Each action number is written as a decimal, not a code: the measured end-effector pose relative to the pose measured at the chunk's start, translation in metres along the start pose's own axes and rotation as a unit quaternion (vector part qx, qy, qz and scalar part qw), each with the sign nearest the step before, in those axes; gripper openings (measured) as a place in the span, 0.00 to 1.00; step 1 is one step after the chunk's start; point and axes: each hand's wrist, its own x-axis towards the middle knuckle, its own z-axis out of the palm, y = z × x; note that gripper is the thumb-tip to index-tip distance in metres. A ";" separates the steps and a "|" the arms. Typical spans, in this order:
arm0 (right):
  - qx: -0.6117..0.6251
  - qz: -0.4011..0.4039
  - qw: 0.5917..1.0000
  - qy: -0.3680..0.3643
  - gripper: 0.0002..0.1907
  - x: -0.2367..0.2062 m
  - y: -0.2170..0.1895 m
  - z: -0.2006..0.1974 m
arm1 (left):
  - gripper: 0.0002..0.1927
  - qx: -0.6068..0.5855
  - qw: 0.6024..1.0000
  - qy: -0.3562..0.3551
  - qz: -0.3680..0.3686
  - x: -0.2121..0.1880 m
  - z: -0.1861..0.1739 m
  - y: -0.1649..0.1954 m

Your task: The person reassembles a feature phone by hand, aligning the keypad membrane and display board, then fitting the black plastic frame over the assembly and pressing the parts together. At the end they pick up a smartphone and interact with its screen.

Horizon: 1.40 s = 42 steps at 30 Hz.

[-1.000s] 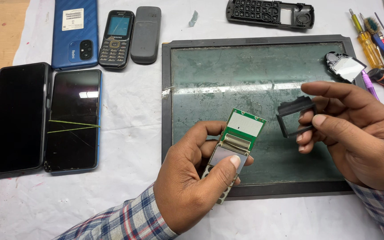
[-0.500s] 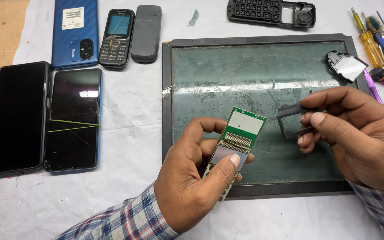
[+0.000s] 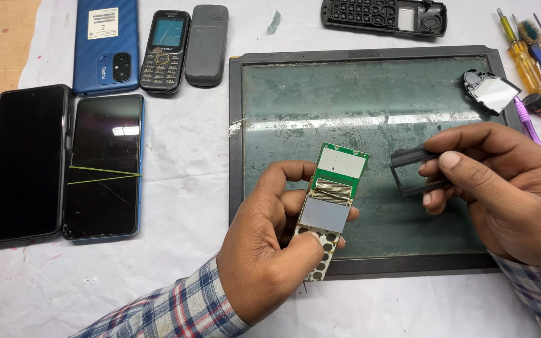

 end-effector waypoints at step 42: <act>-0.007 -0.002 1.000 -0.030 0.13 -0.002 -0.005 0.013 | 0.26 0.018 0.999 0.031 -0.002 0.003 -0.001 -0.005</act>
